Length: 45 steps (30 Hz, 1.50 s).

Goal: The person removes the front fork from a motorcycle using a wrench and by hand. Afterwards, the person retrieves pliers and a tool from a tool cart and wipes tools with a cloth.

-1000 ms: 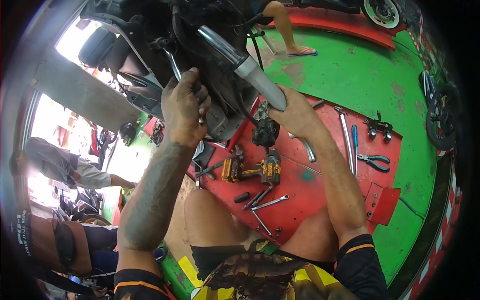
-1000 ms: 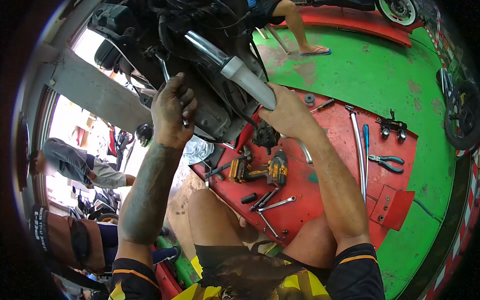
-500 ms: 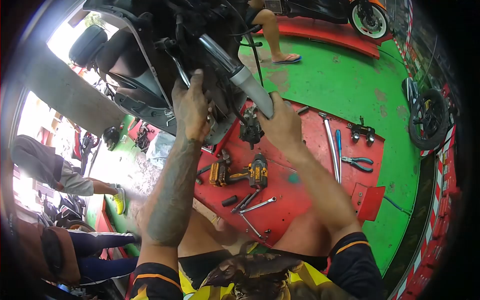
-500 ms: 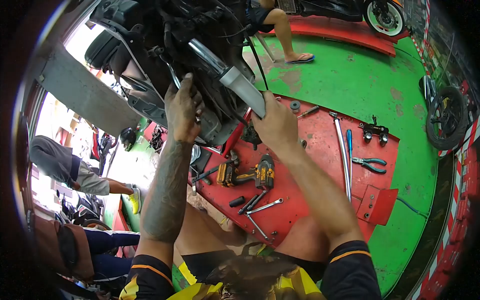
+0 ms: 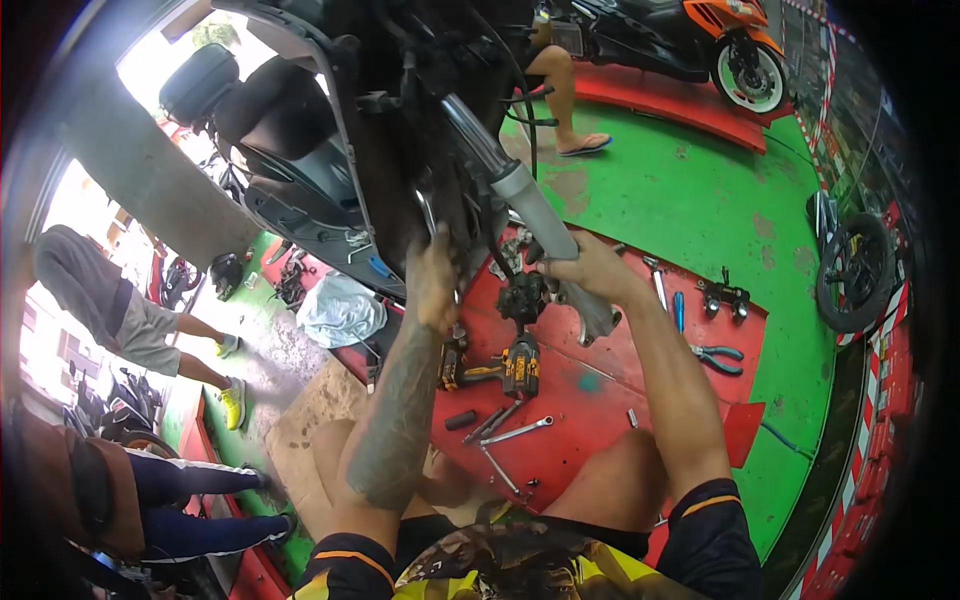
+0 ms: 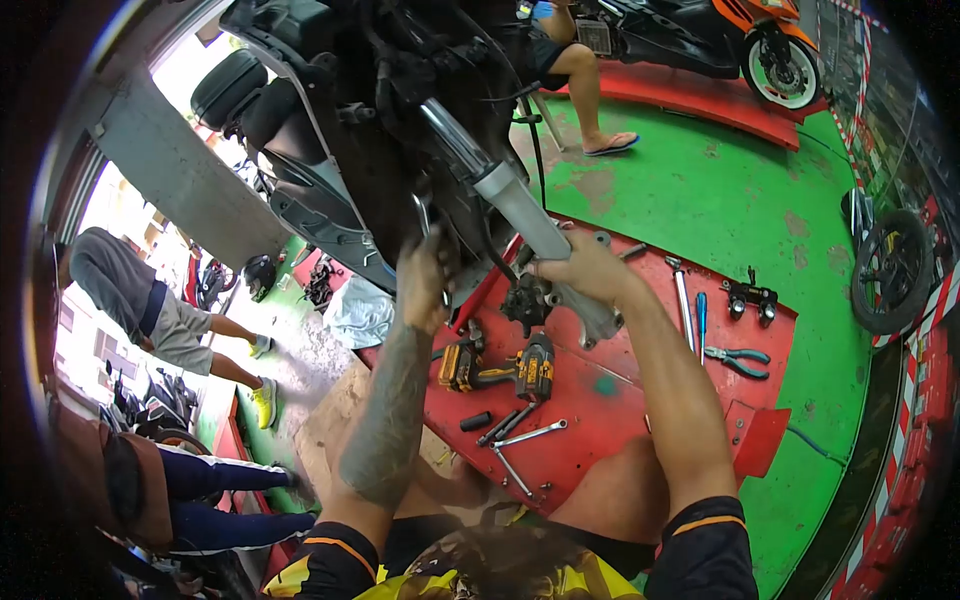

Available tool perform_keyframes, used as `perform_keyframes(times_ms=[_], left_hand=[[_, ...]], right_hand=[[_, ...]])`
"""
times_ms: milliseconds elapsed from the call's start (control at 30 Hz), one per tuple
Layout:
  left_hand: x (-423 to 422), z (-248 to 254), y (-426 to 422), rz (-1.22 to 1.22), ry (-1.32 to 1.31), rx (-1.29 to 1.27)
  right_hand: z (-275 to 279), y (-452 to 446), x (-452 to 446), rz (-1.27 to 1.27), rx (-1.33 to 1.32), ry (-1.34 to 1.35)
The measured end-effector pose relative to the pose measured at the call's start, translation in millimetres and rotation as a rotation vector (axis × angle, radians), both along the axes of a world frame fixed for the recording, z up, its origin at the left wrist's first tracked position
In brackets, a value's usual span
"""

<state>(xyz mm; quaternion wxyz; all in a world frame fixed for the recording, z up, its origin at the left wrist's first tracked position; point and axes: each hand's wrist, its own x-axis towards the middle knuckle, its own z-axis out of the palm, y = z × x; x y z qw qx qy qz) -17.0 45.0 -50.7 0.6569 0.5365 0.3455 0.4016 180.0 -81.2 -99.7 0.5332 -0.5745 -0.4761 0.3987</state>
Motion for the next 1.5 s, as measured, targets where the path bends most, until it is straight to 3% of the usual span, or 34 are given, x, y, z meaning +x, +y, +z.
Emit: perform_keyframes(times_ms=[100,200,300,433,500,633,700,767,867,900,1000,1033,1133,1267,1400,1500], left_hand=[[-49.3,-45.7,-26.2,-0.072,0.090,-0.047],[-102.5,-89.4,-56.1,-0.049,0.272,-0.060],[-149.2,-141.2,-71.9,0.036,0.343,-0.251],[-178.5,-228.6,-68.6,0.262,0.350,-0.351],[-188.6,-274.9,-56.8,0.282,0.507,-0.262],[-193.4,-338.1,-51.4,0.368,0.671,-0.099],[-201.0,-370.6,-50.5,0.413,0.685,-0.098],[-198.4,-367.0,-55.2,0.462,0.716,-0.083],[-202.8,-350.6,-60.3,0.533,0.660,-0.094],[-214.6,-382.9,-54.3,0.523,0.612,-0.147],[-224.0,-396.1,-55.4,0.525,0.642,-0.185],[-224.0,-380.4,-57.3,0.469,0.656,-0.281],[-226.3,-371.7,-60.8,0.417,0.847,-0.091],[-230.7,-400.3,-50.5,0.392,0.851,-0.141],[-222.4,-340.4,-40.7,0.250,1.041,-0.137],[-229.5,-357.5,-34.2,0.260,1.138,0.069]], right_hand=[[-21.2,8.0,-2.0,-0.158,0.090,-0.177],[-9.4,1.8,-35.6,-0.548,0.137,-0.456],[3.3,-0.2,-53.4,-0.683,0.133,-0.441],[-4.2,1.9,-47.9,-0.575,0.110,-0.311],[9.7,-1.8,-47.0,-0.469,0.177,-0.232],[18.4,-0.7,-23.0,-0.307,-0.091,-0.299],[42.3,6.1,-25.4,-0.276,0.141,-0.177],[58.6,20.0,-15.8,-0.187,0.255,-0.139],[76.5,33.6,-25.1,-0.215,0.045,-0.177],[90.7,36.4,-30.9,-0.184,-0.040,-0.166],[63.7,42.9,-14.6,-0.214,0.070,-0.127],[64.6,42.5,-12.8,-0.177,0.070,-0.104],[67.9,44.1,-9.8,-0.095,0.068,-0.045],[74.8,39.5,-23.9,-0.199,0.046,-0.077],[68.5,44.3,-30.9,-0.266,0.140,-0.065],[68.8,43.9,-24.9,-0.225,0.088,-0.079]])
